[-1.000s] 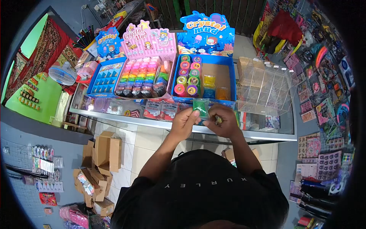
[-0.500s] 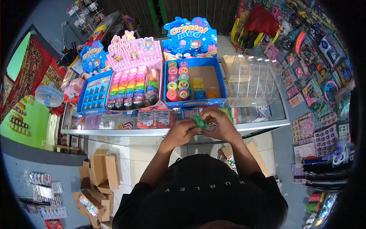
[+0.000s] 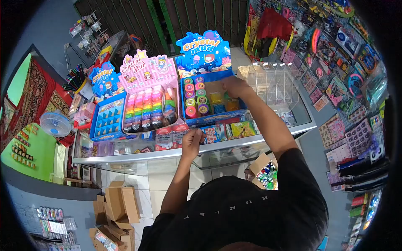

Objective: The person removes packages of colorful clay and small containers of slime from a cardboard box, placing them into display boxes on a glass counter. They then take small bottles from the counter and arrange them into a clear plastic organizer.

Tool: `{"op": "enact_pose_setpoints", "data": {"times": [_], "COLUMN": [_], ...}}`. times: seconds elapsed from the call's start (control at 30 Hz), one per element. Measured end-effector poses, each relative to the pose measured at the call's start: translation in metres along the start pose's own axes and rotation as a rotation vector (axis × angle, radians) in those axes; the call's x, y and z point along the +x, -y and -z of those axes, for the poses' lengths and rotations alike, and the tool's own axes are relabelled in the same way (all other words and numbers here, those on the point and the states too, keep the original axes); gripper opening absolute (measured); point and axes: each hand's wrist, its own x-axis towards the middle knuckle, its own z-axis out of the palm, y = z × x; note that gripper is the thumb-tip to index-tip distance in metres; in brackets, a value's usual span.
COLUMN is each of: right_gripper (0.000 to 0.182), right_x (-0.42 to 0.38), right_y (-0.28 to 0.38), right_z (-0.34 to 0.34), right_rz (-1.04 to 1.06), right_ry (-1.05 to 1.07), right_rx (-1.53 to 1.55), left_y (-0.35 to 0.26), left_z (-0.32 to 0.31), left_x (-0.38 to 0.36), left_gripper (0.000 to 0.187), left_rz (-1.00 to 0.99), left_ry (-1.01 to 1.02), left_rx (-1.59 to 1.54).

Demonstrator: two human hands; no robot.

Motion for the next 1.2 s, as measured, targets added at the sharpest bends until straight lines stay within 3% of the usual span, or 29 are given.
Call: {"op": "enact_pose_setpoints", "data": {"times": [0.07, 0.17, 0.27, 0.57, 0.67, 0.77, 0.83, 0.93, 1.03, 1.13, 1.2], "right_gripper": [0.026, 0.022, 0.022, 0.027, 0.029, 0.026, 0.025, 0.023, 0.026, 0.021, 0.02], "right_x": [0.01, 0.016, 0.03, 0.007, 0.011, 0.012, -0.015, -0.084, -0.13, -0.155, -0.171], "right_y": [-0.003, 0.002, -0.011, 0.003, -0.003, -0.007, 0.017, 0.08, 0.104, 0.105, 0.108], "right_z": [-0.008, -0.005, -0.014, -0.012, -0.016, -0.025, -0.02, 0.022, 0.006, -0.031, -0.04], "right_rz": [-0.007, -0.073, 0.052, -0.054, -0.025, 0.118, 0.229, 0.403, 0.541, 0.464, 0.282], "right_ry": [0.153, 0.118, 0.219, 0.129, 0.176, 0.01, -0.26, -0.203, -0.103, -0.136, -0.122], "right_rx": [-0.148, -0.09, -0.171, -0.033, -0.095, -0.112, 0.052, 0.358, 0.652, 0.76, 0.893], "left_y": [-0.006, -0.004, -0.009, -0.006, 0.0, -0.002, -0.003, -0.013, -0.013, -0.005, -0.005], "left_z": [-0.001, -0.002, -0.005, -0.006, -0.001, 0.002, -0.001, -0.005, -0.005, 0.0, 0.002], "left_x": [-0.002, -0.002, -0.004, -0.003, -0.003, -0.002, -0.003, -0.003, -0.003, -0.002, -0.002], "left_gripper": [0.031, 0.028, 0.03, 0.03, 0.027, 0.024, 0.025, 0.027, 0.03, 0.03, 0.029], "left_rz": [-0.022, -0.038, -0.032, -0.003, 0.028, 0.019, -0.001, -0.011, -0.04, -0.049, -0.027], "left_ry": [-0.002, -0.006, -0.031, -0.046, -0.016, 0.002, -0.016, -0.035, -0.021, 0.013, 0.042], "left_rx": [0.088, 0.133, 0.127, 0.095, 0.074, 0.089, 0.119, 0.144, 0.157, 0.182, 0.175]}}
